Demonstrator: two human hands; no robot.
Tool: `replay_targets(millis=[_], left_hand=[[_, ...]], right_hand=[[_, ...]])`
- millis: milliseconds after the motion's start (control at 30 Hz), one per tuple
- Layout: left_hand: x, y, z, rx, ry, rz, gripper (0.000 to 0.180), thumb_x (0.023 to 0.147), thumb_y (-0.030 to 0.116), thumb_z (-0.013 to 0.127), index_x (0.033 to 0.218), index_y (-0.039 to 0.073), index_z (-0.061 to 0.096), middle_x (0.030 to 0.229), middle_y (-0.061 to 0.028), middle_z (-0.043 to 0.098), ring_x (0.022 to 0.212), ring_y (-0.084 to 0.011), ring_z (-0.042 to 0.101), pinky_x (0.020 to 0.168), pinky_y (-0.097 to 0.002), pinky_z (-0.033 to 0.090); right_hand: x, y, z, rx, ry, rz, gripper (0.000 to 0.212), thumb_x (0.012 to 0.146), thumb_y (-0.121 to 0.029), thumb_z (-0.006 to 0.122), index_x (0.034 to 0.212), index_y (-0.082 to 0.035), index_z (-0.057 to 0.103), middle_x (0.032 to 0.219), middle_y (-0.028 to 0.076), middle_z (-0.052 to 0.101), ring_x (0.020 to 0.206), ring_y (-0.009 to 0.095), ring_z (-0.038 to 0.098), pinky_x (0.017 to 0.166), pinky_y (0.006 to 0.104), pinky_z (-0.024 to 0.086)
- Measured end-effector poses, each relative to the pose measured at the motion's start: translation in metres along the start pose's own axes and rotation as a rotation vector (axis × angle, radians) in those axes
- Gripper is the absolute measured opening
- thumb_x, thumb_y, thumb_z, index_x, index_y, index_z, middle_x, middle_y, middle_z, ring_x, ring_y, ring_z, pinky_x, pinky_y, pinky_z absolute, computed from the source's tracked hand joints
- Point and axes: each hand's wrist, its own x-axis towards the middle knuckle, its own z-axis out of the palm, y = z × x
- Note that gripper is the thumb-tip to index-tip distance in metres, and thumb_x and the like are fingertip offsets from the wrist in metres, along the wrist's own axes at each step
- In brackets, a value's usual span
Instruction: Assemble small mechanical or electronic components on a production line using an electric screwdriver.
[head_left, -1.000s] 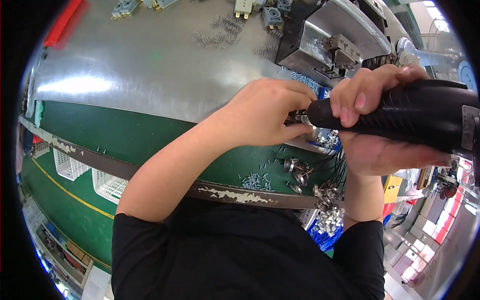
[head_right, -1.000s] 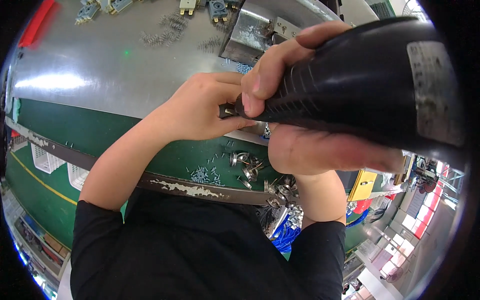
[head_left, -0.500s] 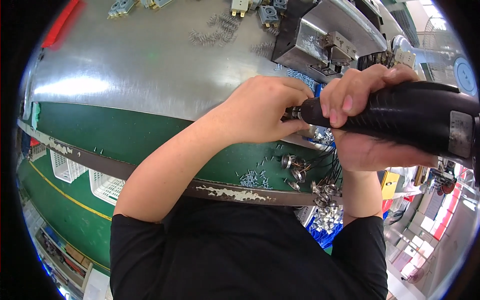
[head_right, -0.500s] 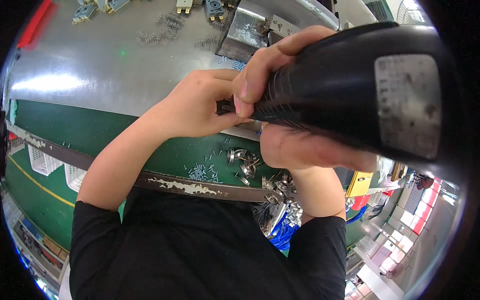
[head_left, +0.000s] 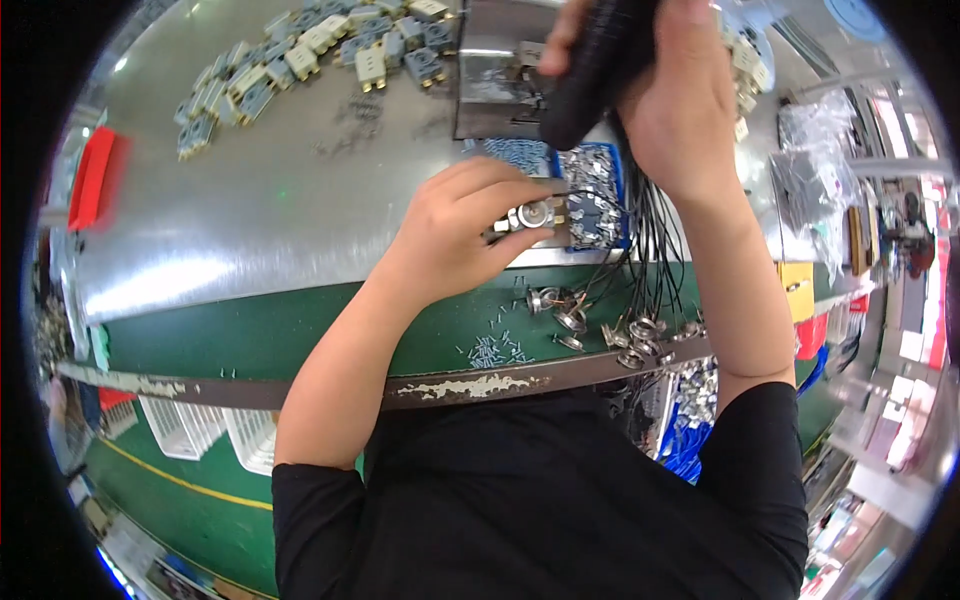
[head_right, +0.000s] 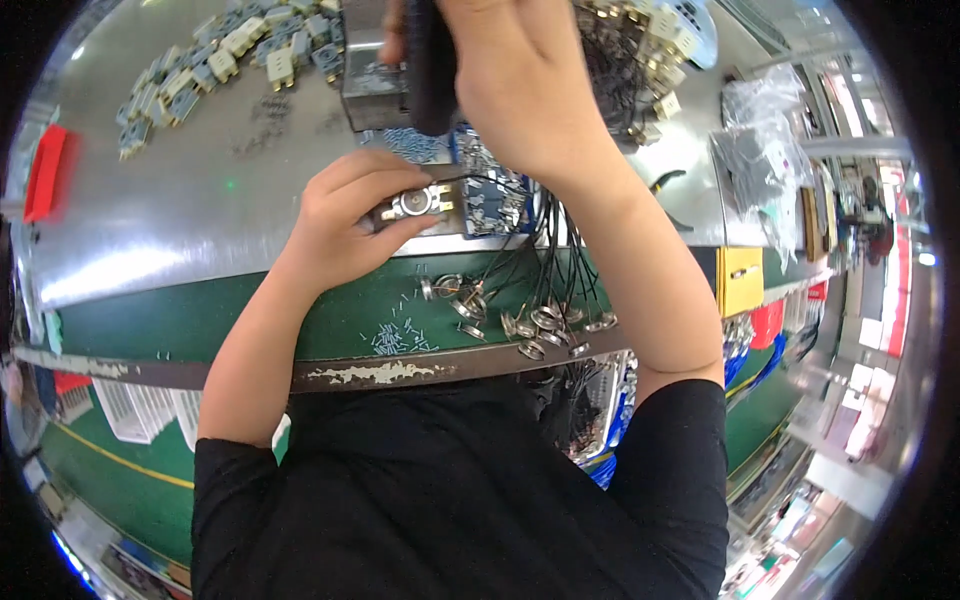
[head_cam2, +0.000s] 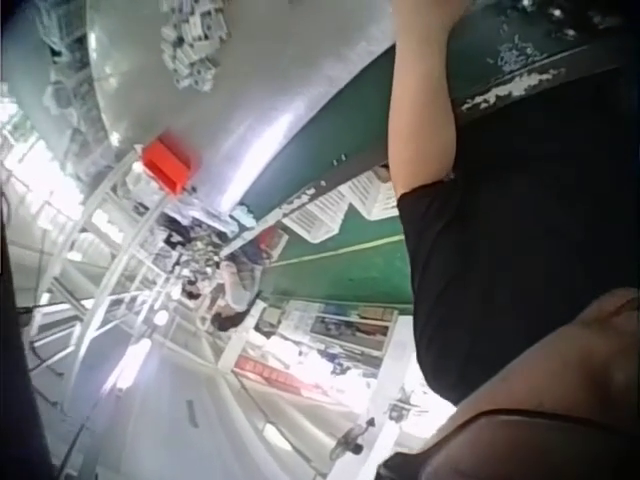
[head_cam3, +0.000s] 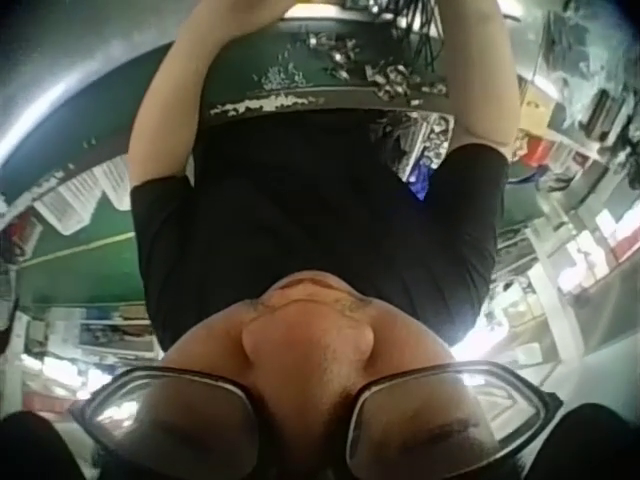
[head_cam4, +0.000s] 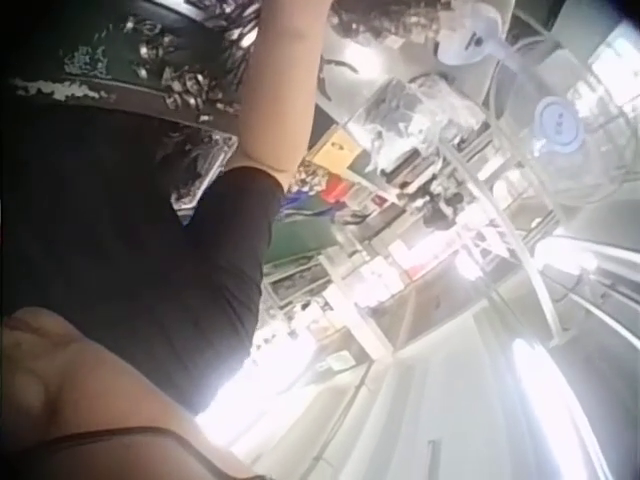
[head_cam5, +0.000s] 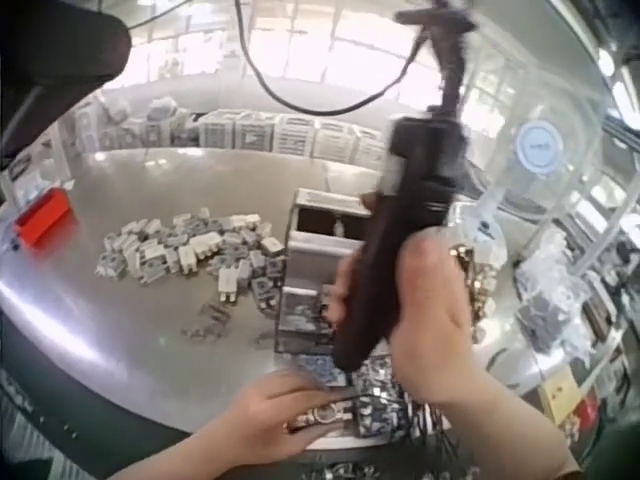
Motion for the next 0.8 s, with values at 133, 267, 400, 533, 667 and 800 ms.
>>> replay_targets(millis=[133,267,400,533,667,800], left_hand=[[-0.004,0.005,0.002,-0.055,-0.066,0.061,0.030,0.071,0.009,0.091,0.097,0.004,0.076,0.096,-0.0087,0.075,0.090,-0.0299,0.073,0.080,-0.0400,0.060],[-0.011,0.012,0.002,-0.055,-0.052,-0.062,0.034,0.068,0.000,0.092,0.098,0.002,0.077,0.100,-0.0118,0.077,0.100,-0.0283,0.075,0.087,-0.0388,0.061],[-0.008,0.017,0.004,-0.073,-0.075,-0.065,0.034,0.068,0.000,0.092,0.098,0.001,0.077,0.100,-0.0126,0.077,0.100,-0.0281,0.075,0.087,-0.0381,0.061],[-0.015,0.024,0.009,-0.069,-0.008,-0.145,0.033,0.071,0.004,0.092,0.101,0.003,0.077,0.098,-0.0118,0.077,0.093,-0.0273,0.075,0.083,-0.0365,0.060],[-0.008,0.041,0.000,0.162,0.121,-0.226,0.035,0.074,0.006,0.092,0.105,0.002,0.077,0.099,-0.0120,0.078,0.090,-0.0205,0.075,0.083,-0.0326,0.059],[0.003,0.045,0.006,0.153,0.173,-0.320,0.038,0.081,0.004,0.088,0.116,-0.001,0.074,0.111,-0.0115,0.077,0.101,-0.0189,0.074,0.091,-0.0326,0.058]], right_hand=[[-0.009,-0.033,-0.005,-0.650,-0.165,0.094,0.040,0.116,-0.037,0.039,0.128,-0.001,0.050,0.103,0.009,0.066,0.092,0.017,0.065,0.089,0.0334,0.054],[-0.023,-0.069,0.037,-1.004,0.117,0.703,0.065,0.103,-0.053,0.064,0.136,0.002,0.058,0.096,0.009,0.066,0.077,0.024,0.064,0.074,0.0393,0.052],[-0.055,-0.093,0.048,-1.427,-0.420,0.930,0.033,0.092,-0.018,0.072,0.117,0.003,0.069,0.110,0.021,0.070,0.109,0.041,0.066,0.094,0.0460,0.053],[-0.088,-0.083,0.049,-1.279,-0.457,0.786,0.035,0.088,-0.016,0.075,0.117,0.001,0.068,0.109,0.020,0.069,0.107,0.040,0.068,0.093,0.0475,0.055],[-0.092,-0.074,0.051,-1.408,-0.328,0.695,0.030,0.084,-0.016,0.077,0.109,-0.001,0.069,0.106,0.018,0.069,0.104,0.040,0.069,0.089,0.0487,0.056],[-0.099,-0.070,0.039,-1.446,-0.236,0.543,0.033,0.085,-0.016,0.078,0.113,0.000,0.071,0.107,0.016,0.069,0.098,0.040,0.070,0.085,0.0463,0.057]])
